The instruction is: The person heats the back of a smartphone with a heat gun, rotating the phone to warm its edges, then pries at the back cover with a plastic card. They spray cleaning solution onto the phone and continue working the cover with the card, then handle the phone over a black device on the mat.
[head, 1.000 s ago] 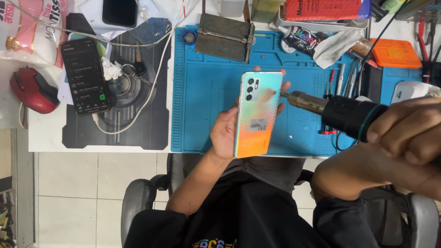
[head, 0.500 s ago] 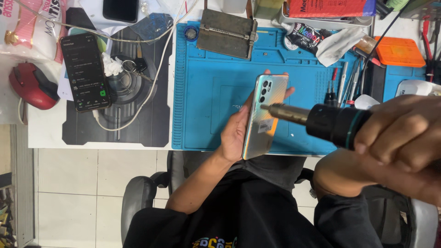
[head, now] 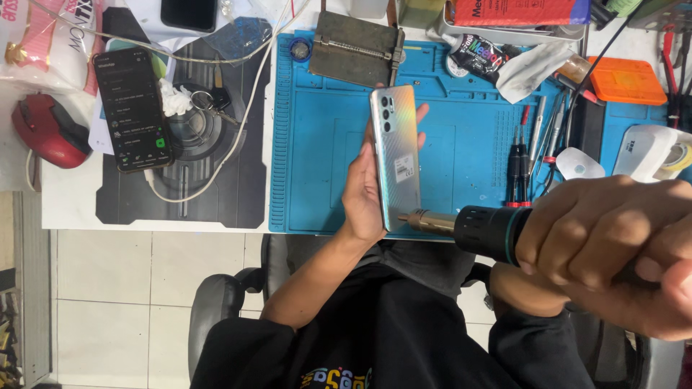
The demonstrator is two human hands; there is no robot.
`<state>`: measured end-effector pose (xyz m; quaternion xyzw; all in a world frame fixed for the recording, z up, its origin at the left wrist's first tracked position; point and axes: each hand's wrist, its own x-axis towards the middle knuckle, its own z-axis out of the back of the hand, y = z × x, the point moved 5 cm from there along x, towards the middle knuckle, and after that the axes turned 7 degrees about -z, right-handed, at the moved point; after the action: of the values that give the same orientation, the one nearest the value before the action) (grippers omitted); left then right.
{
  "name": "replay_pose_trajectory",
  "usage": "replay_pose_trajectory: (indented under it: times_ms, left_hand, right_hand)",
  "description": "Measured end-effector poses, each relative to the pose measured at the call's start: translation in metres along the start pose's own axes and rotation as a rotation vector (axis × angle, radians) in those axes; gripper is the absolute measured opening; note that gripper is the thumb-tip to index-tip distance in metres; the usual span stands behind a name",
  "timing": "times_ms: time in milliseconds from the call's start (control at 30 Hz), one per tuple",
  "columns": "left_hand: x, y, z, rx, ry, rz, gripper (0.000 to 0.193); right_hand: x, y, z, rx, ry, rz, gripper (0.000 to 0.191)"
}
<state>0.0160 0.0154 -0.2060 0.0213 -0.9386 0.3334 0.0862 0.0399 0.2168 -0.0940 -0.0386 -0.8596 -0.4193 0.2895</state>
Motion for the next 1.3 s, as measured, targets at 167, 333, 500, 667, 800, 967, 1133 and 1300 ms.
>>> replay_pose_trajectory:
  times_ms: [167,333,500,667,800,967,1133,1300]
  left_hand:
    - [0.001,0.003,0.005,0.121,-0.060,-0.075,0.072]
    - [0.000,0.010,0.018,0.243,-0.074,-0.148,0.085]
    - [-0.013,0.016,0.027,0.467,-0.033,-0.163,0.097]
    - [-0.029,0.018,0.027,0.719,0.054,-0.113,0.095]
    - [-0.033,0.005,0.028,0.549,0.140,-0.059,0.095]
    - [-0.040,-0.031,0.044,0.761,0.269,-0.013,0.108]
    - [-0.050,-0.044,0.065,1.262,0.262,0.064,0.108]
    - [-0.048,-0.038,0.062,1.614,0.341,-0.034,0.101]
  right_hand:
    - [0.002,-0.003,-0.005,0.007,-0.056,-0.010,0.012]
    - [0.005,-0.002,-0.009,-0.072,0.004,-0.067,0.013]
    - [-0.014,0.011,0.021,-0.227,-0.061,-0.092,0.014]
    - [-0.034,0.017,0.045,-0.173,-0.176,-0.108,0.014]
    - [-0.030,0.015,0.041,-0.212,-0.058,-0.170,0.016]
    - [-0.022,0.006,0.032,-0.235,-0.108,-0.131,0.011]
    - [-0.016,-0.022,0.013,-0.140,-0.095,-0.190,0.010]
    - [-0.014,-0.031,0.004,-0.211,-0.088,-0.203,0.016]
